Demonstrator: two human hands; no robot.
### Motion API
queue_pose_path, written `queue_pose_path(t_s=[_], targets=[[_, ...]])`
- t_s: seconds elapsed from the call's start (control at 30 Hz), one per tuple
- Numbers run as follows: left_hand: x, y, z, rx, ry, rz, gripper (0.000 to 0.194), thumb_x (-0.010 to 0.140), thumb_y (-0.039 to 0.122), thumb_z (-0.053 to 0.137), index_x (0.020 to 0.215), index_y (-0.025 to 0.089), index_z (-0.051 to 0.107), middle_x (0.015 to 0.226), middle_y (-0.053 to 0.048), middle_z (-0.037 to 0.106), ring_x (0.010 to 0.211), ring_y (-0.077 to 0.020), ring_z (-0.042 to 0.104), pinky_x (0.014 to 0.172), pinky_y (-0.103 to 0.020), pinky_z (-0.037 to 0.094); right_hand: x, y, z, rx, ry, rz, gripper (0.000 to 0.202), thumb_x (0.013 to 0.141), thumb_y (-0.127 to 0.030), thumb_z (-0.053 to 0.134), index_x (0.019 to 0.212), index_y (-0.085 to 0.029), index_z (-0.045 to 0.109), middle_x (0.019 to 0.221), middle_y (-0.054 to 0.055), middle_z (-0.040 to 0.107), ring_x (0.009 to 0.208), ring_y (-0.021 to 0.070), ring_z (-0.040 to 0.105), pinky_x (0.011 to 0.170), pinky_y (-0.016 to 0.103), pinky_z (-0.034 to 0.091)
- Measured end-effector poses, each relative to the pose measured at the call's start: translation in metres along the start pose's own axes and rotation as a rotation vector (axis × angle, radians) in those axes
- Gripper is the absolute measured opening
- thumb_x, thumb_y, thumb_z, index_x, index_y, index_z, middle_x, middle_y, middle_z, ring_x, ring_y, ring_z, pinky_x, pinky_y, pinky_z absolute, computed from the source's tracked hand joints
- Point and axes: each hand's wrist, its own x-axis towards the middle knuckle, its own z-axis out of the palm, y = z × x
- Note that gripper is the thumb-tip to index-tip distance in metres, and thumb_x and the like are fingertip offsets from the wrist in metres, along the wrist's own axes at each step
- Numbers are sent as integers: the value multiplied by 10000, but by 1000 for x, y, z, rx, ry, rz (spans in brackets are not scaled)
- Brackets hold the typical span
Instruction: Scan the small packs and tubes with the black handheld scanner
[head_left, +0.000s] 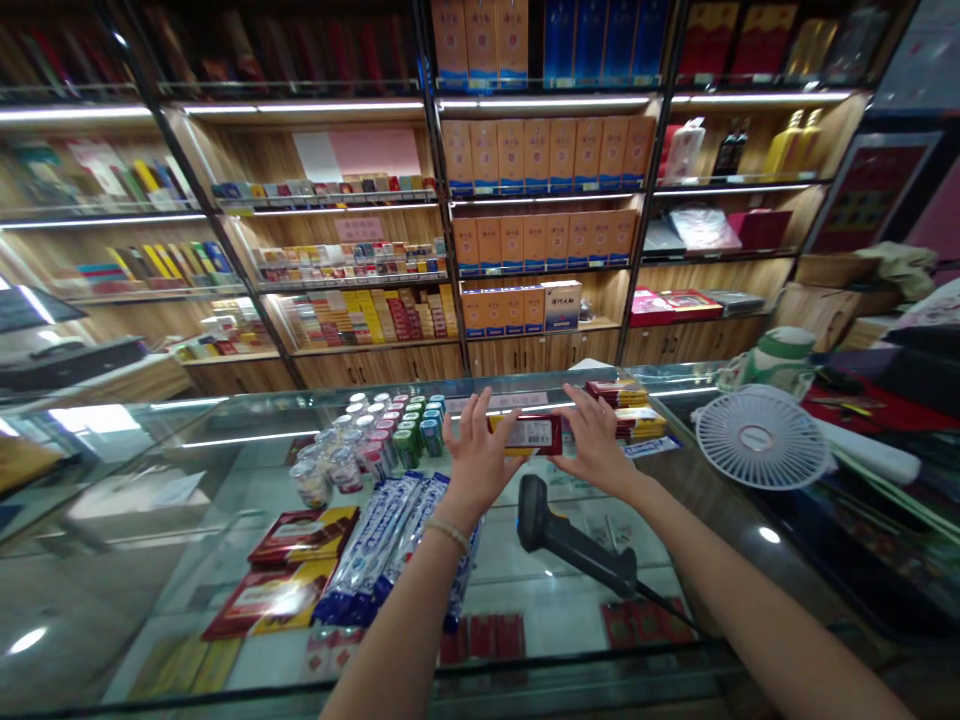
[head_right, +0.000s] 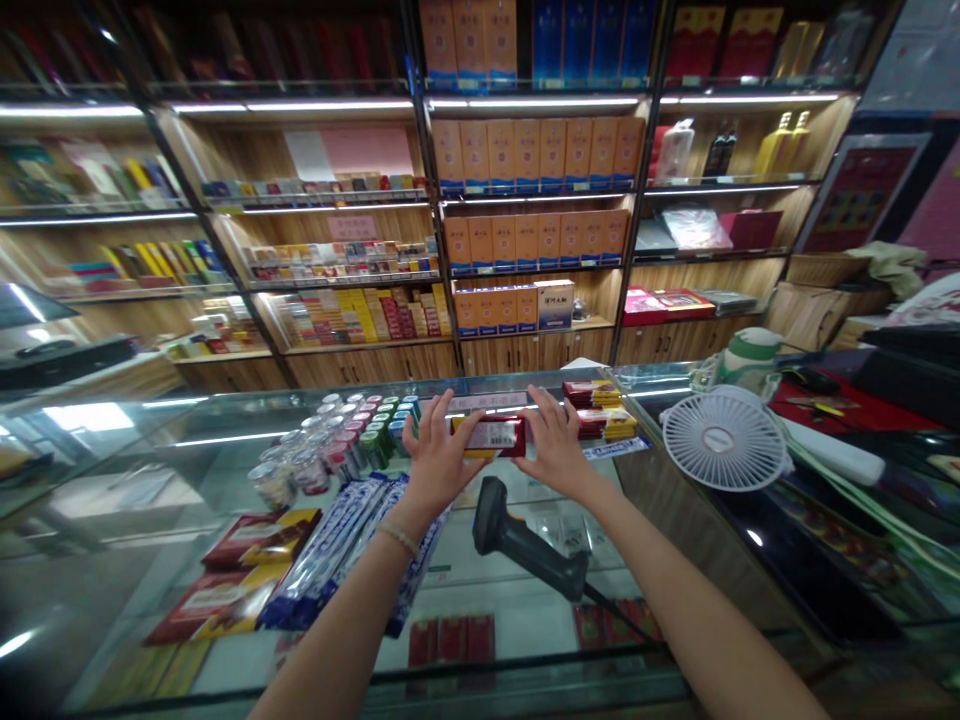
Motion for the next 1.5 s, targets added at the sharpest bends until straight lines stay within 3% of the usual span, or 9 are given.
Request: queue_pose_path(t_s=[0.17,0.3,0.43,0.63,0.77,1.03,1.27,1.5], targets=[[2,5,-5,-17,-14,-4,892,726,603,793,1510,341,456,1662,-184,259,1517,-409,247,1200,-653,86,1,-5,-9,-31,82,51,560,793,-418,699,1251,-164,500,1601,242,322,1516,345,240,1199,561,176],[3,13,-11,-67,43,-61,675,792,682,681,1332,280,640,1646,-179,300,1522,-395,237,1210,-639,93,3,-12,-14,-64,115,94,565,786,-454,706,1229,-165,508,1611,253,306,1518,356,237,1215,566,123],[3,24,-16,-105,34,-78,459,799,639,699,1091,287,740,1630,-129,360,1513,-385,258,1206,-661,78,1,-19,-13,-64,95,72,546,810,-462,669,1240,-169,502,1623,247,287,1531,360,203,1220,580,102],[3,33,-19,-158,-5,-100,387,750,582,771,1024,308,766,1560,-96,471,1479,-393,311,1197,-696,82,-3,-28,-8,-34,106,22,499,824,-394,629,1246,-174,479,1679,223,90,1558,380,86,1213,614,143],[4,37,-23,-194,2,-108,333,741,556,787,957,304,787,1520,-88,514,1459,-406,327,1194,-705,94,-3,-31,-9,-11,108,-24,483,839,-375,612,1254,-175,467,1690,205,32,1563,377,59,1216,615,154],[4,41,-26,-231,46,-121,183,753,463,796,828,296,788,1487,-57,543,1432,-401,337,1193,-717,61,-1,-38,-13,-9,59,-70,483,878,-385,595,1309,-195,489,1699,170,84,1562,384,75,1219,626,158],[4,44,-24,-255,72,-140,109,825,324,715,736,273,753,1439,-22,589,1413,-367,357,1182,-714,72,1,-39,-13,-72,37,-56,565,919,-488,571,1402,-213,472,1697,166,110,1559,390,79,1215,637,141],[12,27,-18,-364,113,-289,163,854,316,670,725,256,751,1415,-47,591,1408,-339,359,1194,-649,215,-1,-9,-10,-114,67,51,658,868,-461,661,1434,-191,463,1682,199,134,1550,395,115,1208,648,130]])
